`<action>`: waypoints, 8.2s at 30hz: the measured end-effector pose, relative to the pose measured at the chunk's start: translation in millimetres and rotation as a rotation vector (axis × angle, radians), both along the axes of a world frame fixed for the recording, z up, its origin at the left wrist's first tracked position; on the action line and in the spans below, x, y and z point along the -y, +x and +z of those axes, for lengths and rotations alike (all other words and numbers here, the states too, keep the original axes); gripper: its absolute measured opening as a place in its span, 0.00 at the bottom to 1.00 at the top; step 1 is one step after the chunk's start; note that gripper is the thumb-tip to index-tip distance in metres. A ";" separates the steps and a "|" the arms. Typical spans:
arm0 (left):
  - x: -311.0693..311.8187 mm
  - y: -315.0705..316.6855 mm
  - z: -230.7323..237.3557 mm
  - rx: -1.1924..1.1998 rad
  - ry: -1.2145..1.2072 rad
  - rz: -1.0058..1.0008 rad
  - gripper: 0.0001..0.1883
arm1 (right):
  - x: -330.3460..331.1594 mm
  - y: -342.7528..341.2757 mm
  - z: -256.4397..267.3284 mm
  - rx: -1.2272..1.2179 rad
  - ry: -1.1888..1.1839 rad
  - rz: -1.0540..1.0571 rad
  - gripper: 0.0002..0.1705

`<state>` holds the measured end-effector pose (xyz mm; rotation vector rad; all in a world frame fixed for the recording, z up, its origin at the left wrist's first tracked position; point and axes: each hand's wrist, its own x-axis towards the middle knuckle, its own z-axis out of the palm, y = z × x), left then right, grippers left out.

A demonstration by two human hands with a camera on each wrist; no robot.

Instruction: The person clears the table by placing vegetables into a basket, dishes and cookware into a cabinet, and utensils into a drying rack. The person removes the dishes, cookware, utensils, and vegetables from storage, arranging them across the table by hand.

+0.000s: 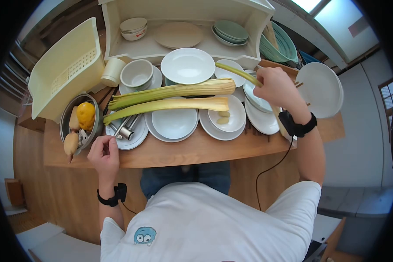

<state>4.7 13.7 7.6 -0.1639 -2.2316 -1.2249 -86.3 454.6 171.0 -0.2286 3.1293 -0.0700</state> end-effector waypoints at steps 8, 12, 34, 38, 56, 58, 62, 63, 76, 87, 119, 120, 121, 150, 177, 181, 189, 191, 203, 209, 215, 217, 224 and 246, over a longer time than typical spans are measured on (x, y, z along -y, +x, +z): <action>0.8 0.0 0.3 0.034 0.013 -0.010 0.02 | -16.1 2.7 60.1 -0.251 0.142 -0.046 0.11; -1.9 0.6 2.4 0.049 0.018 -0.001 0.02 | -48.1 -12.3 113.8 -0.574 0.049 -0.023 0.14; 6.3 -4.5 -3.7 0.151 0.047 0.068 0.04 | -198.1 -275.3 -36.0 -0.334 -0.148 -0.328 0.16; 6.5 -5.7 -5.8 0.155 0.064 0.070 0.04 | -187.4 -264.6 -44.6 -0.158 -0.246 -0.366 0.13; -0.8 -4.9 5.8 0.059 0.054 0.035 0.02 | 35.0 -32.1 42.0 -0.195 -0.331 0.472 0.09; -0.7 -5.2 5.8 0.022 0.052 0.031 0.02 | 75.3 -3.6 15.4 -0.279 -0.201 0.721 0.13; 0.5 -2.7 4.2 0.023 0.089 0.021 0.02 | 138.0 11.7 -17.7 -0.269 -0.191 0.894 0.18; 1.0 -1.7 4.0 0.020 0.079 0.029 0.02 | 149.3 11.9 -22.2 -0.223 -0.142 0.879 0.22; 2.7 0.1 5.2 0.021 0.098 0.031 0.03 | 197.6 -33.6 -48.3 -0.091 0.167 0.774 0.09; 2.7 -0.4 4.8 -0.001 0.092 0.016 0.03 | 179.9 -30.1 -37.5 -0.101 -0.022 0.838 0.08; 9.6 -0.9 -13.3 0.126 0.147 0.028 0.05 | -83.2 -127.2 156.7 -0.881 -0.069 -0.056 0.18; 10.7 -1.4 -14.0 0.122 0.131 0.041 0.05 | -109.7 -150.6 145.3 -0.890 -0.063 -0.057 0.18; 11.9 -1.7 -15.3 0.121 0.114 0.058 0.05 | -135.4 -175.0 130.5 -0.894 -0.027 -0.056 0.20; 1.3 -4.0 0.3 0.104 -0.031 0.096 0.03 | -207.2 -235.7 15.7 -0.015 -0.024 -0.447 0.34; 6.7 -1.1 -7.8 -0.032 0.040 0.110 0.01 | 49.1 4.5 -70.3 0.305 0.013 0.768 0.06; 4.8 0.1 -9.0 0.027 0.107 0.055 0.03 | 34.9 -5.9 -38.1 0.316 -0.082 0.728 0.08; 6.5 -1.1 -10.4 0.053 0.092 0.093 0.05 | -98.6 -125.7 66.1 -0.390 -0.120 0.156 0.11; 8.6 -1.2 -11.4 0.062 0.098 0.086 0.05 | -143.9 -167.7 47.5 -0.355 -0.167 -0.033 0.13; 6.8 -0.6 -8.1 0.055 0.108 0.074 0.03 | -184.0 -208.3 -21.6 -0.273 -0.182 -0.272 0.16; 2.0 -0.2 6.1 -0.029 0.086 0.097 0.01 | -73.0 -153.5 59.3 -0.721 -0.137 -0.004 0.17; 3.2 6.8 9.7 -0.097 0.107 0.138 0.02 | 144.9 -61.9 85.0 -0.487 -0.329 0.708 0.10; 10.0 12.6 20.4 -0.149 0.082 0.164 0.04 | 210.1 -59.0 69.4 -0.407 -0.272 0.909 0.14; 69.3 30.8 52.6 -0.217 -0.180 0.493 0.17 | 368.5 -67.2 -31.7 0.050 -0.153 1.138 0.33; 93.9 18.1 32.1 0.068 -0.093 0.517 0.19 | 130.3 -42.2 164.3 -0.869 -0.485 0.602 0.31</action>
